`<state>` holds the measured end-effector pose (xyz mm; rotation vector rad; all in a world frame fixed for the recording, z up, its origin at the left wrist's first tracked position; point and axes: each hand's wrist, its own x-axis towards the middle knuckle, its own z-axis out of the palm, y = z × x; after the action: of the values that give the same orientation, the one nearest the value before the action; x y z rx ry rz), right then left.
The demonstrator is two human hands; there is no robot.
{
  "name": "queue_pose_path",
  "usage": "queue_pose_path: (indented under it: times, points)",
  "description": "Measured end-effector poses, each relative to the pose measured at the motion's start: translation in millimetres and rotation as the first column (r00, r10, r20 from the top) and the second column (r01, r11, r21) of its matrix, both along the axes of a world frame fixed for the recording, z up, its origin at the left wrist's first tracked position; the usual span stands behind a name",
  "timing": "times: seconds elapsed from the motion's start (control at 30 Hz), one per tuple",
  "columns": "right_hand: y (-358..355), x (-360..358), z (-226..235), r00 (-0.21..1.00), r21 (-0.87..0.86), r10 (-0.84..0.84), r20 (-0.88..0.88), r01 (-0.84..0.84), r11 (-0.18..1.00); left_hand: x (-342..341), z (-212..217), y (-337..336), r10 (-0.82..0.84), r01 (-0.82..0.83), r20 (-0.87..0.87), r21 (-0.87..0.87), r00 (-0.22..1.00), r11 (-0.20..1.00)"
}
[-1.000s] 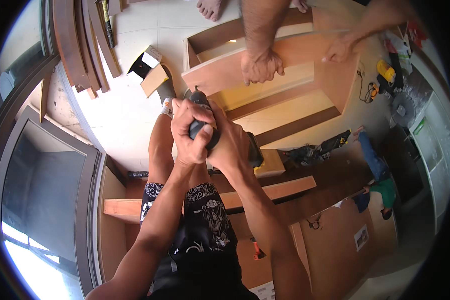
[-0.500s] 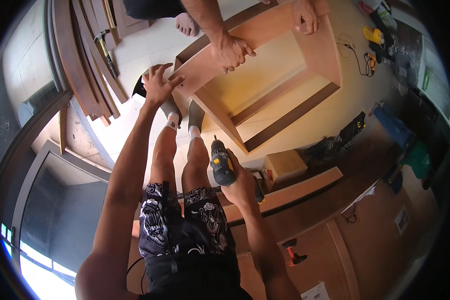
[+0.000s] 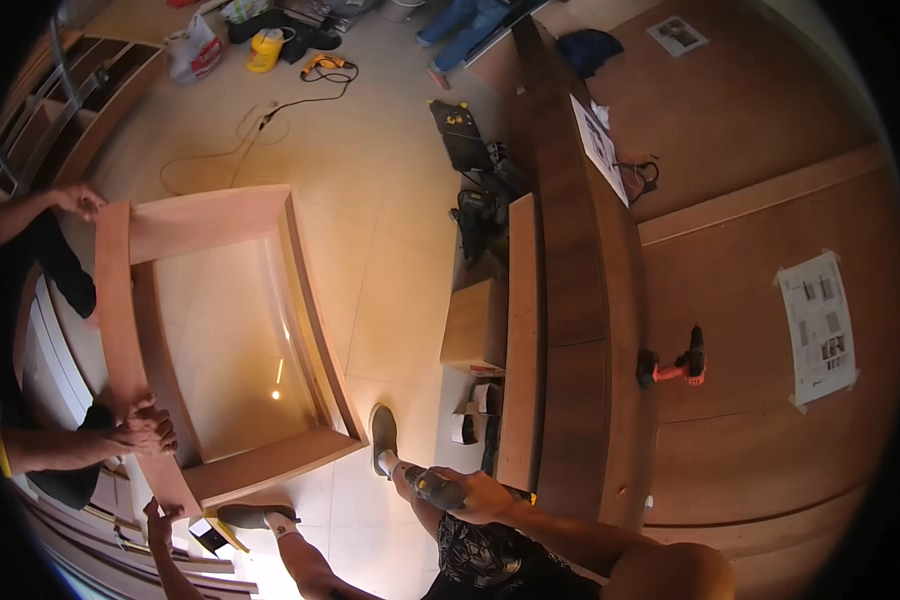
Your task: The person assembles a wooden drawer frame by positioning wood panels and driving screws with a power drill while others assist by holding the components.
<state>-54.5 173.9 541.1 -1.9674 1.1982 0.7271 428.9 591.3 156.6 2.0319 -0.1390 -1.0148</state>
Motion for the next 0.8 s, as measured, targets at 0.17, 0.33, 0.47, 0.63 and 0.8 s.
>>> queue_pose_path:
  times: [0.17,0.33,0.47,0.63,0.8]
  points:
    - [-52,-56,30,0.976,0.022,-0.129,0.176,0.127,0.992,-83,105,-129,0.078,-0.147,0.639,0.056,0.765,0.988]
    - [-122,-106,99,0.898,0.186,-0.344,0.273,0.302,0.935,-178,205,-318,0.052,-0.051,0.495,-0.015,0.867,0.999]
    - [-159,-138,158,0.81,0.208,-0.511,0.286,0.469,0.859,-240,261,-406,0.027,-0.024,0.228,-0.016,0.973,1.0]
    - [-203,-159,189,0.681,0.197,-0.568,0.462,0.546,0.814,-284,296,-417,0.217,-0.217,-0.125,0.019,0.968,0.976]
    - [-265,-147,212,0.647,0.133,-0.488,0.585,0.517,0.845,-309,298,-350,0.43,-0.473,-0.41,-0.004,0.804,0.881]
